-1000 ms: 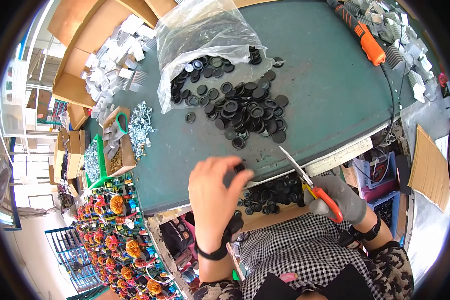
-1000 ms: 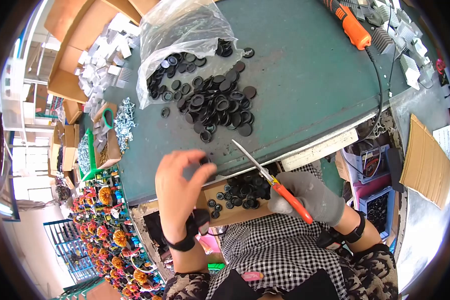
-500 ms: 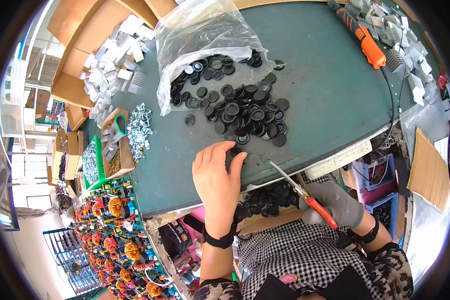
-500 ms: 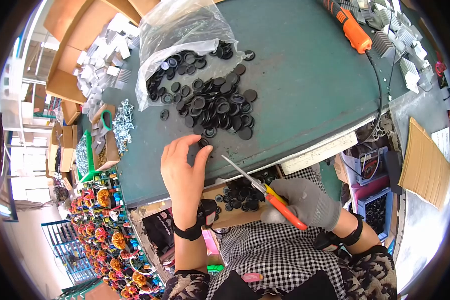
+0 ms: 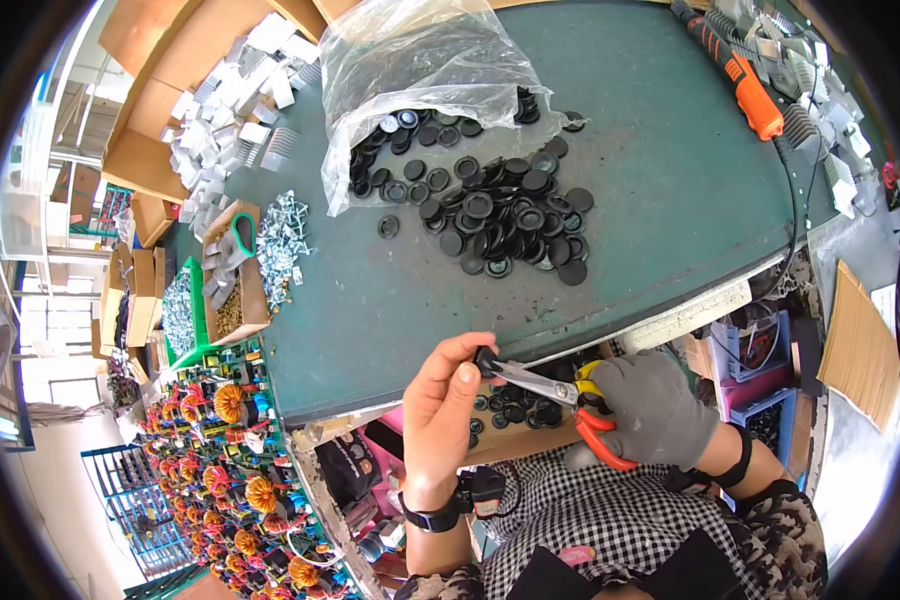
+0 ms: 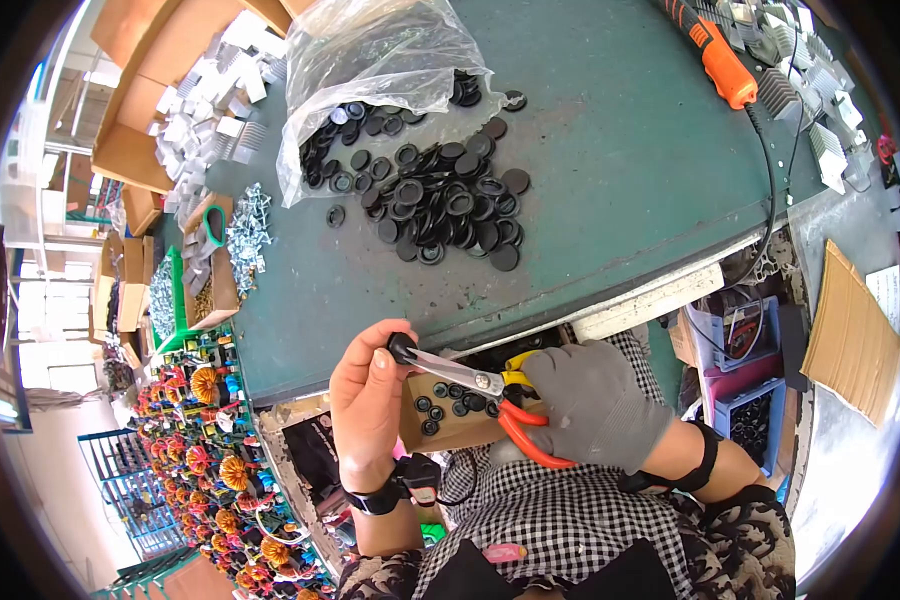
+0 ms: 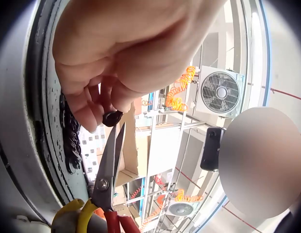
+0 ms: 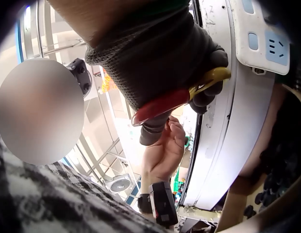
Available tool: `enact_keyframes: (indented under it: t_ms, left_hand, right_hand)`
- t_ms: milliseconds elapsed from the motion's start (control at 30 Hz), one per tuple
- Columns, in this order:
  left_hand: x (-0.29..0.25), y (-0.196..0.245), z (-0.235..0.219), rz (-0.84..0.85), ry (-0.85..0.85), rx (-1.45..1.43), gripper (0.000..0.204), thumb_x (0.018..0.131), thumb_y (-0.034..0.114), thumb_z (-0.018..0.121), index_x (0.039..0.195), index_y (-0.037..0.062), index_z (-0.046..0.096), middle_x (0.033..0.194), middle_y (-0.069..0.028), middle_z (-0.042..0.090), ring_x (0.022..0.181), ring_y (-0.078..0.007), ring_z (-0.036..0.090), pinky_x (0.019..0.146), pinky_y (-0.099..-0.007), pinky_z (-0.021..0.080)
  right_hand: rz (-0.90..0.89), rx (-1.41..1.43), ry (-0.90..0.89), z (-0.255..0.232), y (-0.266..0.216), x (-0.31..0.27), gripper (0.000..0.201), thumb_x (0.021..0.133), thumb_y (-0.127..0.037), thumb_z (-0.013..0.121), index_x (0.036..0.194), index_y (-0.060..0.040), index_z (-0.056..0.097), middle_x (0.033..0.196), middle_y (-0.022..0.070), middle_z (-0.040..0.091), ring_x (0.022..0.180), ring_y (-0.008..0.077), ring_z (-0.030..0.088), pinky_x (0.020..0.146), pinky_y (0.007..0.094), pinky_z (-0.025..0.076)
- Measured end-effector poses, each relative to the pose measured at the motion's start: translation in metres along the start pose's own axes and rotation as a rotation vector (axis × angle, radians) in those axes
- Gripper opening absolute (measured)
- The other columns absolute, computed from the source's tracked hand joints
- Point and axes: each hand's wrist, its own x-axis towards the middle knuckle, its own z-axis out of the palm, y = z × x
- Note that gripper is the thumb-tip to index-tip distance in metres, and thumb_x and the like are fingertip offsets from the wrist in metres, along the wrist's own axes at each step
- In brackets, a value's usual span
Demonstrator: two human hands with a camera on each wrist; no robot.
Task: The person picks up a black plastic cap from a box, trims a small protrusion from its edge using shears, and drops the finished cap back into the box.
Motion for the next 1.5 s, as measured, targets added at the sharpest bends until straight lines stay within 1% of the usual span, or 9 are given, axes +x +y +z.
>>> enact_keyframes:
  t_ms: [133, 367, 500, 767, 833, 1100, 1333, 1400, 1500]
  left_hand:
    - [-0.003, -0.002, 0.006, -0.017, 0.035, 0.006, 0.028, 0.093, 0.018, 0.048, 0.11, -0.0035, 0.052, 0.097, -0.0044, 0.055, 0.085, -0.0091, 0.053, 0.077, -0.023, 0.045]
    - [-0.006, -0.007, 0.012, 0.08, 0.142, 0.164, 0.021, 0.093, 0.014, 0.046, 0.105, -0.0006, 0.055, 0.09, -0.0011, 0.054, 0.079, -0.0061, 0.052, 0.071, -0.0196, 0.042]
    - [-0.007, -0.004, 0.019, 0.121, 0.186, 0.21, 0.019, 0.093, 0.014, 0.046, 0.102, -0.0006, 0.055, 0.089, -0.0012, 0.054, 0.075, -0.0066, 0.053, 0.067, -0.0191, 0.041]
    - [-0.007, -0.01, 0.021, 0.124, 0.211, 0.21, 0.018, 0.092, 0.012, 0.048, 0.103, -0.0007, 0.054, 0.086, -0.0018, 0.055, 0.074, -0.0085, 0.056, 0.068, -0.0196, 0.042]
    - [-0.006, -0.01, 0.021, 0.098, 0.203, 0.168, 0.018, 0.092, 0.011, 0.048, 0.103, -0.0009, 0.054, 0.086, -0.0019, 0.056, 0.074, -0.0088, 0.056, 0.069, -0.0198, 0.043]
    - [-0.006, -0.017, 0.017, 0.015, 0.151, -0.065, 0.023, 0.092, 0.016, 0.05, 0.105, -0.0019, 0.054, 0.088, -0.0026, 0.057, 0.075, -0.0102, 0.057, 0.071, -0.0215, 0.046]
    - [-0.006, -0.014, 0.017, 0.054, 0.193, -0.005, 0.022, 0.092, 0.016, 0.049, 0.105, -0.001, 0.054, 0.089, -0.0028, 0.057, 0.075, -0.0102, 0.057, 0.072, -0.0217, 0.046]
    - [-0.007, -0.012, 0.018, 0.039, 0.156, 0.082, 0.022, 0.092, 0.016, 0.048, 0.104, -0.0009, 0.054, 0.089, -0.0023, 0.057, 0.076, -0.0099, 0.058, 0.073, -0.0214, 0.045]
    - [-0.008, -0.018, 0.019, -0.018, 0.091, 0.015, 0.022, 0.092, 0.017, 0.048, 0.105, -0.001, 0.054, 0.088, -0.0018, 0.057, 0.076, -0.0098, 0.058, 0.073, -0.0214, 0.045]
  right_hand:
    - [-0.029, -0.144, 0.056, -0.002, -0.002, 0.002, 0.063, 0.061, -0.062, 0.065, 0.075, -0.0028, 0.051, 0.063, 0.0103, 0.053, 0.056, 0.0256, 0.055, 0.053, 0.0337, 0.04]
    - [0.001, -0.19, 0.0, -0.002, -0.004, 0.002, 0.061, 0.062, -0.058, 0.065, 0.079, -0.0017, 0.052, 0.069, 0.0111, 0.055, 0.063, 0.0249, 0.056, 0.059, 0.0343, 0.04]
    - [-0.008, -0.17, 0.04, -0.002, -0.002, 0.0, 0.061, 0.062, -0.059, 0.065, 0.077, -0.0015, 0.052, 0.065, 0.0109, 0.054, 0.059, 0.0251, 0.055, 0.055, 0.0342, 0.04]
    - [-0.002, -0.183, 0.086, 0.002, 0.0, -0.005, 0.054, 0.061, -0.054, 0.068, 0.069, -0.0044, 0.05, 0.058, 0.0089, 0.052, 0.05, 0.0244, 0.054, 0.05, 0.0342, 0.042]
    - [0.035, -0.147, 0.015, 0.004, 0.001, -0.006, 0.051, 0.061, -0.051, 0.07, 0.069, -0.0049, 0.05, 0.058, 0.0084, 0.053, 0.051, 0.0241, 0.055, 0.051, 0.0337, 0.042]
    - [-0.006, -0.173, 0.022, -0.001, 0.007, -0.003, 0.054, 0.06, -0.052, 0.07, 0.076, -0.0042, 0.052, 0.065, 0.0097, 0.055, 0.06, 0.0249, 0.056, 0.058, 0.0339, 0.042]
    - [-0.013, -0.068, -0.053, 0.001, 0.012, -0.007, 0.05, 0.062, -0.046, 0.071, 0.082, -0.0036, 0.052, 0.066, 0.0097, 0.055, 0.061, 0.0262, 0.057, 0.058, 0.0347, 0.043]
    - [0.008, -0.047, -0.086, 0.001, 0.011, -0.007, 0.049, 0.063, -0.044, 0.071, 0.084, -0.003, 0.052, 0.067, 0.0104, 0.056, 0.062, 0.0273, 0.057, 0.058, 0.0352, 0.044]
    - [0.048, 0.05, -0.197, -0.004, 0.011, -0.005, 0.047, 0.065, -0.041, 0.07, 0.087, -0.0023, 0.052, 0.068, 0.0124, 0.057, 0.064, 0.0296, 0.059, 0.059, 0.0361, 0.045]
